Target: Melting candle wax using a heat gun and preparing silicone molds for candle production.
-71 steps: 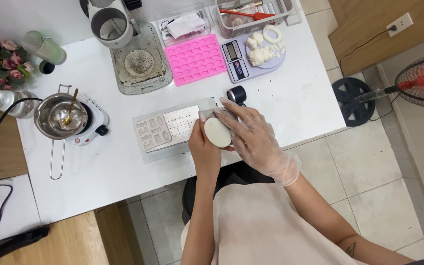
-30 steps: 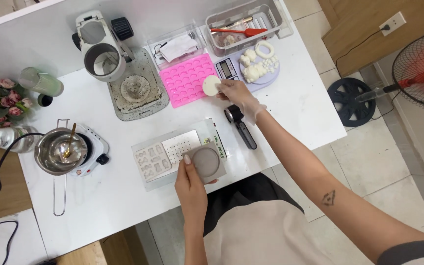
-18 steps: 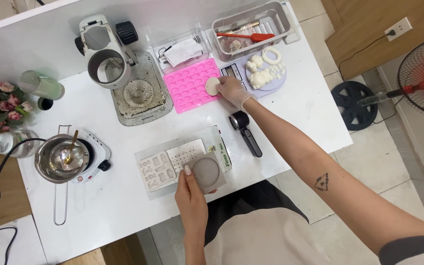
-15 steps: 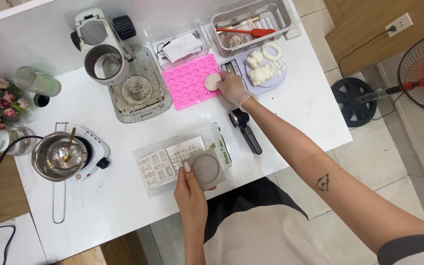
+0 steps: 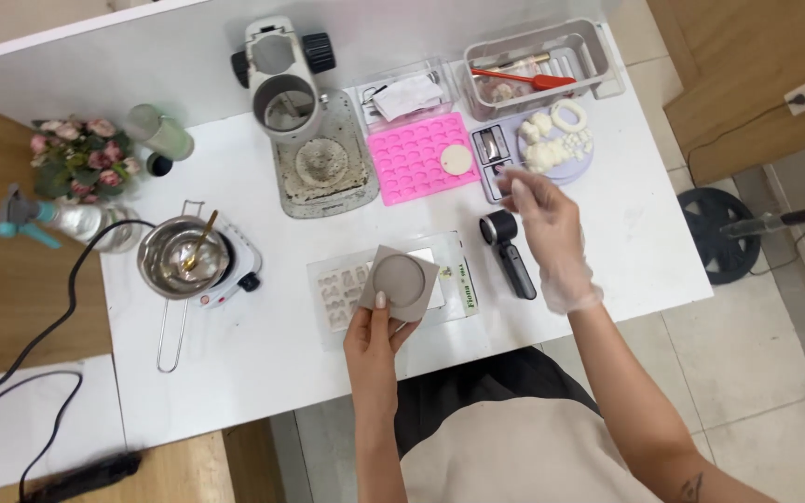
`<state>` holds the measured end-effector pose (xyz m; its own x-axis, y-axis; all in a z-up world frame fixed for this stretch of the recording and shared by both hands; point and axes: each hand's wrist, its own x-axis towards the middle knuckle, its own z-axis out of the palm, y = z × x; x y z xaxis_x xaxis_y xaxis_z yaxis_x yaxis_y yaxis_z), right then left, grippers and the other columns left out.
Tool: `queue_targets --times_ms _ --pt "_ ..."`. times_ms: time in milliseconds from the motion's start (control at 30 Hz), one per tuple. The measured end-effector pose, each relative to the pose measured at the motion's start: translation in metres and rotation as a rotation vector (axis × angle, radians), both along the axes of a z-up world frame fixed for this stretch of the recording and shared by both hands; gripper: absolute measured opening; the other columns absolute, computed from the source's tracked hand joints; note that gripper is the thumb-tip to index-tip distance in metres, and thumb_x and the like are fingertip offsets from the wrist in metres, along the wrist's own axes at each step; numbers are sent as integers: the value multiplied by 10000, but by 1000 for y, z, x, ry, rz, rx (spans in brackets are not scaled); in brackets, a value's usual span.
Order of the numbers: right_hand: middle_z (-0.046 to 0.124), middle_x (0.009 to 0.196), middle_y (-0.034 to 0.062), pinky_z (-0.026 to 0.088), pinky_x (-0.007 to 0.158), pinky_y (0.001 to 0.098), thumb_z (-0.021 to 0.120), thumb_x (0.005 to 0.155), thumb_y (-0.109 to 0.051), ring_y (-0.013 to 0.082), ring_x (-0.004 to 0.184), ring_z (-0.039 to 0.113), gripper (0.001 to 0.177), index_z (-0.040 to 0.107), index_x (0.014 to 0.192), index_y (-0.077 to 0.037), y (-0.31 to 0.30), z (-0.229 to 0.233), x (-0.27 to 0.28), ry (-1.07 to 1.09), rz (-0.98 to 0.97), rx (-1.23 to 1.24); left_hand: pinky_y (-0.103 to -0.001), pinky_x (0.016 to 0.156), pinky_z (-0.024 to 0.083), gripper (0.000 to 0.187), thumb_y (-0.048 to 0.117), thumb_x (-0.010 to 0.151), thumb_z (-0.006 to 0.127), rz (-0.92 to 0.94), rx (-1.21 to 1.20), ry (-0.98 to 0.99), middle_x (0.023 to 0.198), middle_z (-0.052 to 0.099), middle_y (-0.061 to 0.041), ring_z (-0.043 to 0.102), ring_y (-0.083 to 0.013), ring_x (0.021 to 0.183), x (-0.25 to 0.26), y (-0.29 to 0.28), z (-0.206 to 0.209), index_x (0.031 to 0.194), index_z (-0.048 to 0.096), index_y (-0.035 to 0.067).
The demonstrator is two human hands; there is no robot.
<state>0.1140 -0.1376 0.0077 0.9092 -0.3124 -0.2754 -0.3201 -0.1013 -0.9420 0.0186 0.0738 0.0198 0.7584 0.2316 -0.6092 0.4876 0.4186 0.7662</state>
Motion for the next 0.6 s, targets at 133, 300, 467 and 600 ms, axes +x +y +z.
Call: queue_targets --times_ms 133,300,467,600 --pt "760 1090 145 585 824 289 530 1016 -147 178 850 709 313 692 1272 -70 49 9 -41 23 109 254 -463 966 586 417 267 1029 561 68 -79 -101 1146 705 -156 715 -258 982 -7 15 -8 1344 569 -5" --pt "768 934 153 517 625 204 537 1015 -140 187 751 740 336 688 1305 -65 82 22 -55 30 333 369 -438 952 611 379 209 1016 583 74 -118 -216 1093 718 -127 740 -235 939 -16 26 13 1352 583 34" --pt "751 1011 148 587 727 313 682 932 -93 190 798 670 328 733 1255 -58 97 45 -63 10 465 242 -377 900 612 390 239 1043 544 74 -11 -236 1088 712 -86 713 -183 910 -38 37 -1 1393 581 71" --pt "764 1078 165 544 743 366 764 880 -202 222 886 656 409 733 1261 -56 102 29 -65 152 679 110 -379 891 605 350 283 1075 503 57 220 -254 1103 737 -111 685 -156 953 -69 54 -60 1327 643 83"
